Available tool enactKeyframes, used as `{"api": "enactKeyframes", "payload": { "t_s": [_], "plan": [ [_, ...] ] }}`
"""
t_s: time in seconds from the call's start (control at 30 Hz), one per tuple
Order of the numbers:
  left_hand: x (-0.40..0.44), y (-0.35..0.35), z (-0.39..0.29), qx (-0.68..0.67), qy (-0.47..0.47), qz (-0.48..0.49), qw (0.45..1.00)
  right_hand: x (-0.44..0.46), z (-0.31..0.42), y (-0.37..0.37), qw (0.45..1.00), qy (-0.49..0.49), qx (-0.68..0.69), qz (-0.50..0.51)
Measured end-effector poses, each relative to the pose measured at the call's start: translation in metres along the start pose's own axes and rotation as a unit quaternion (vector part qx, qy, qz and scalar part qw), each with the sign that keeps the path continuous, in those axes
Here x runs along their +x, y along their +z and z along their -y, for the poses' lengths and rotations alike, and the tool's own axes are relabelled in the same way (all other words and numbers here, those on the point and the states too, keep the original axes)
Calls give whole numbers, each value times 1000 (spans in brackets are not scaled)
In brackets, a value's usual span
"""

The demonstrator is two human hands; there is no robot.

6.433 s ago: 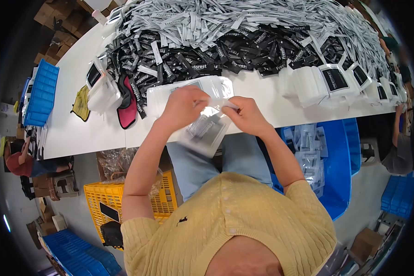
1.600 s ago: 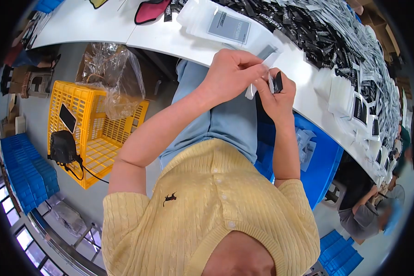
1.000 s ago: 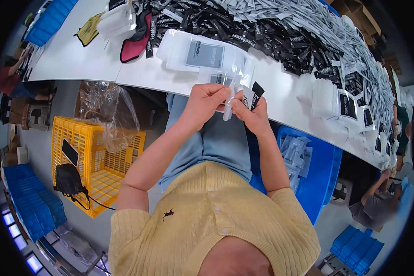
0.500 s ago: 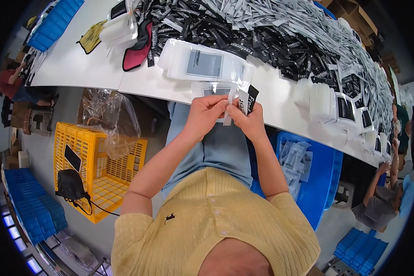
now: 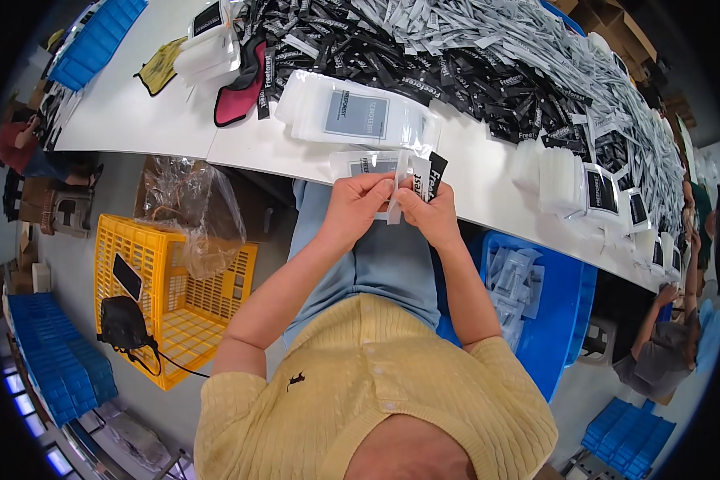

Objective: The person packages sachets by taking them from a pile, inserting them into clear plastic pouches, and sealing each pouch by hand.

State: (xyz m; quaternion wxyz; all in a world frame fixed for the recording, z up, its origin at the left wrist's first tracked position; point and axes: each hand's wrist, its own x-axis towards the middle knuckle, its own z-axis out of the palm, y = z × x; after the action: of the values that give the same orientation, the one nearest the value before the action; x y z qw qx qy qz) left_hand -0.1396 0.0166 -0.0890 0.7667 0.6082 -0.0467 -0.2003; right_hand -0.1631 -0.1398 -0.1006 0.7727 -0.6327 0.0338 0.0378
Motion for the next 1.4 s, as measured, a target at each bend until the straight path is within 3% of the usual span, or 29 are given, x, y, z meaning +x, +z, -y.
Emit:
{"api": "enactKeyframes", "payload": {
  "t_s": [0.27, 0.6, 0.67, 0.8, 0.9, 1.13, 1.27, 1.4],
  "plan": [
    [-2, -2, 3, -25, 19, 26, 999, 0, -1, 0, 1000, 5, 23, 6],
    [-6, -5, 3, -43, 41, 42, 997, -2, -4, 5, 993, -61, -96, -28],
    [-8, -1, 9, 74, 89, -11, 993, -2, -9, 6, 987, -112, -112, -29],
    [-10, 4, 10, 249, 264, -72, 929, -3, 3, 13, 913, -196, -350, -75],
    [-5, 1, 1, 303, 295, -41, 905, -5, 6, 15, 852, -288, -429, -80],
    [1, 4, -21, 334, 292, 49, 895, -5, 10, -3, 820, -422, -387, 8],
    [10, 8, -22, 412, 423, -2, 807, -4, 17, 14, 872, -364, -303, -127],
    [23, 4, -26, 422, 384, 7, 821, 2, 12, 8, 826, -379, -402, -115]
  ]
}}
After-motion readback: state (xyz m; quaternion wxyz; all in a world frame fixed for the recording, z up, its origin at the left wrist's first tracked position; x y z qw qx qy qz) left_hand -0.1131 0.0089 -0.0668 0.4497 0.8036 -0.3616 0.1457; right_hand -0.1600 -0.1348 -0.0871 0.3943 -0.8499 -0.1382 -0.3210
